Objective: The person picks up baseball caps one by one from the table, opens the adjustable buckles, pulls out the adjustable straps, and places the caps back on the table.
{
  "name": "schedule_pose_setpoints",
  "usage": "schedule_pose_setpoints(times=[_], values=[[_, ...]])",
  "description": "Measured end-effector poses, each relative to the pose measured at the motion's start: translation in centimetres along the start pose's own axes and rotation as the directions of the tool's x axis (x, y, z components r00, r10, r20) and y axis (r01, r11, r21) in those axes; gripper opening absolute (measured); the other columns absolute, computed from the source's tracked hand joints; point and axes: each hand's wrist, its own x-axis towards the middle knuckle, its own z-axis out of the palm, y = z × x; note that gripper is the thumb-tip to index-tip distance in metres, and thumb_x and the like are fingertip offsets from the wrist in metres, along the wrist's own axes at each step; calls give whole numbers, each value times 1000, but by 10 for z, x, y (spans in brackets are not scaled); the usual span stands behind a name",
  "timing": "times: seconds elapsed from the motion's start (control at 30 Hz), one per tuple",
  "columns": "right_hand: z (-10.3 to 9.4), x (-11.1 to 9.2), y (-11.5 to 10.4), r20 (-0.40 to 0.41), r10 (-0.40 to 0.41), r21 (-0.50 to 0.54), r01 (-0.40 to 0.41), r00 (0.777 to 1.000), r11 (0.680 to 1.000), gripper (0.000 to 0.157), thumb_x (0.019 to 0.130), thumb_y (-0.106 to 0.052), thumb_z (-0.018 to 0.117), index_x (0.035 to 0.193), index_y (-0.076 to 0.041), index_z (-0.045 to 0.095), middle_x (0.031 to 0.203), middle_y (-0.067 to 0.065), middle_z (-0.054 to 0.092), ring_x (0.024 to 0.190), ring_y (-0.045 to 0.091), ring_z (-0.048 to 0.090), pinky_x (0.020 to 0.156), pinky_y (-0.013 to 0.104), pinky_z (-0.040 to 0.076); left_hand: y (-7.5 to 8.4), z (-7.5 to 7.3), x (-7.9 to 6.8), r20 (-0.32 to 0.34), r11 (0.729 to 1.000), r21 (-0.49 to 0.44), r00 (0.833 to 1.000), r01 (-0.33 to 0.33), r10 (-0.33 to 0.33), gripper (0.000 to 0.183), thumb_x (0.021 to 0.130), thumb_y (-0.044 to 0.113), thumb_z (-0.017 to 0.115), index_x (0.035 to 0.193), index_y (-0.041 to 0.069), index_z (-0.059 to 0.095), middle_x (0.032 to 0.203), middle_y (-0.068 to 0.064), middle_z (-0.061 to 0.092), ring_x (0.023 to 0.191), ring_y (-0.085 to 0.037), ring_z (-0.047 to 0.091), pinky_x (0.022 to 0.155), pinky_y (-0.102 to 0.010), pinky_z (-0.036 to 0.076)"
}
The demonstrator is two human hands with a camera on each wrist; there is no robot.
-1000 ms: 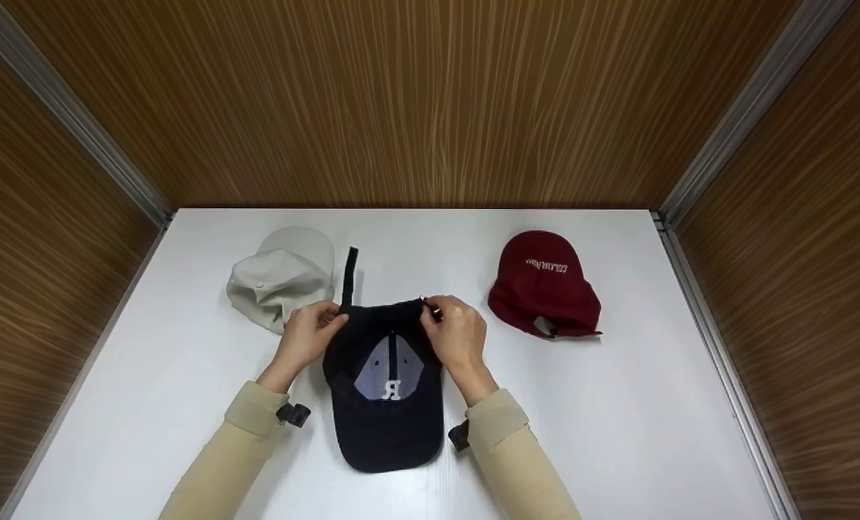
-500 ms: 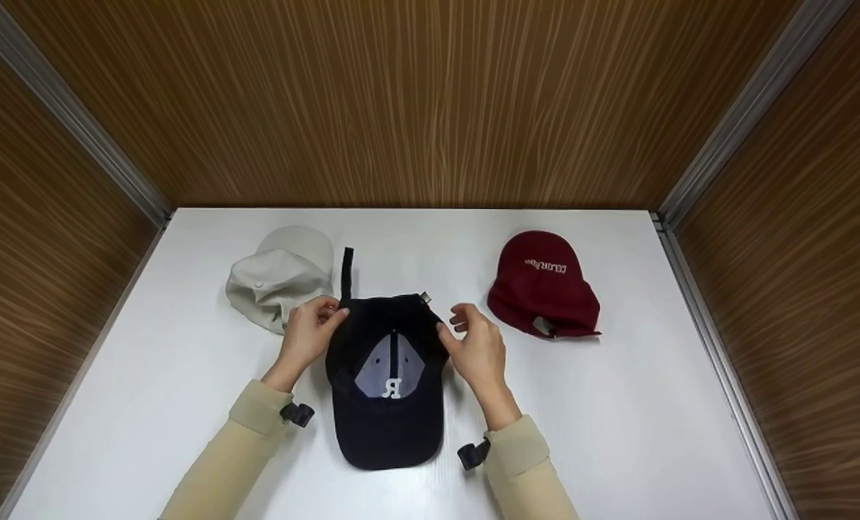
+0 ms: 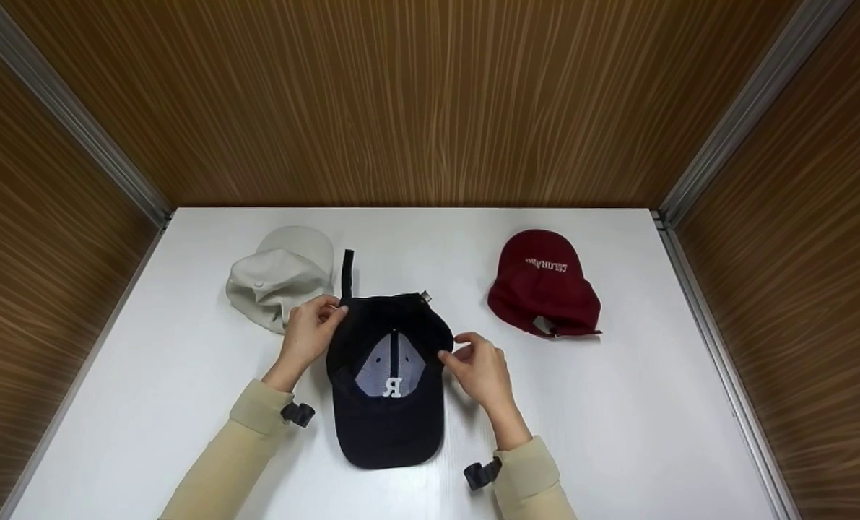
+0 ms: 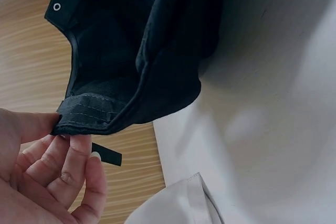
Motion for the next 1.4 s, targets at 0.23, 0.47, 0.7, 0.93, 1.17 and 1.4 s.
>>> schedule_pose_setpoints(times=[0.23, 0.47, 0.7, 0.93, 1.17, 1.4], values=[[3, -5, 1, 70, 52, 33, -55, 996, 998, 21, 85, -13, 77, 98, 2, 70, 72, 3, 69, 63, 15, 62, 55, 26, 46, 1, 0, 0, -5, 1000, 7, 1000, -14, 14, 13, 91, 17, 69, 93, 5, 71, 72, 1, 70, 65, -20, 64, 64, -42, 51], [4, -8, 2, 137, 53, 133, -72, 989, 988, 15, 85, -7, 75, 93, 5, 67, 75, 8, 68, 68, 25, 66, 57, 26, 50, 3, -1, 0, -1, 1000, 5, 1000, -10, 10, 13, 91, 17, 69, 93, 4, 71, 72, 0, 70, 65, -20, 65, 65, -42, 52], [6, -9, 1, 141, 75, 182, -100, 987, 978, 12, 85, 3, 70, 94, 8, 65, 79, 10, 68, 66, 19, 66, 58, 30, 55, 3, -3, 3, 11, 1000, -11, 1000, -1, 1, 12, 91, 17, 68, 95, 6, 71, 74, 1, 71, 66, -18, 66, 66, -41, 51], [6, -9, -2, 129, 78, 229, -106, 989, 968, 13, 86, 6, 68, 97, 10, 65, 80, 13, 69, 66, 20, 66, 58, 33, 56, 10, -15, 7, 19, 998, -51, 999, -28, 29, 12, 89, 16, 71, 93, 5, 73, 75, -1, 71, 67, -16, 66, 65, -37, 52], [2, -8, -6, 116, 73, 234, -99, 991, 967, 17, 87, 5, 68, 102, 11, 67, 82, 14, 70, 69, 23, 68, 59, 31, 56, 24, -33, 13, 20, 993, -91, 997, -73, 75, 9, 86, 11, 73, 90, 4, 76, 78, -3, 71, 67, -17, 67, 64, -35, 53], [-4, -5, -14, 89, 64, 225, -83, 994, 971, 19, 87, 1, 71, 103, 11, 70, 85, 17, 71, 73, 28, 70, 62, 36, 57, 40, -48, 21, 54, 995, -81, 996, -61, 66, 10, 86, 12, 73, 92, 5, 77, 81, -2, 72, 66, -15, 66, 63, -33, 52]])
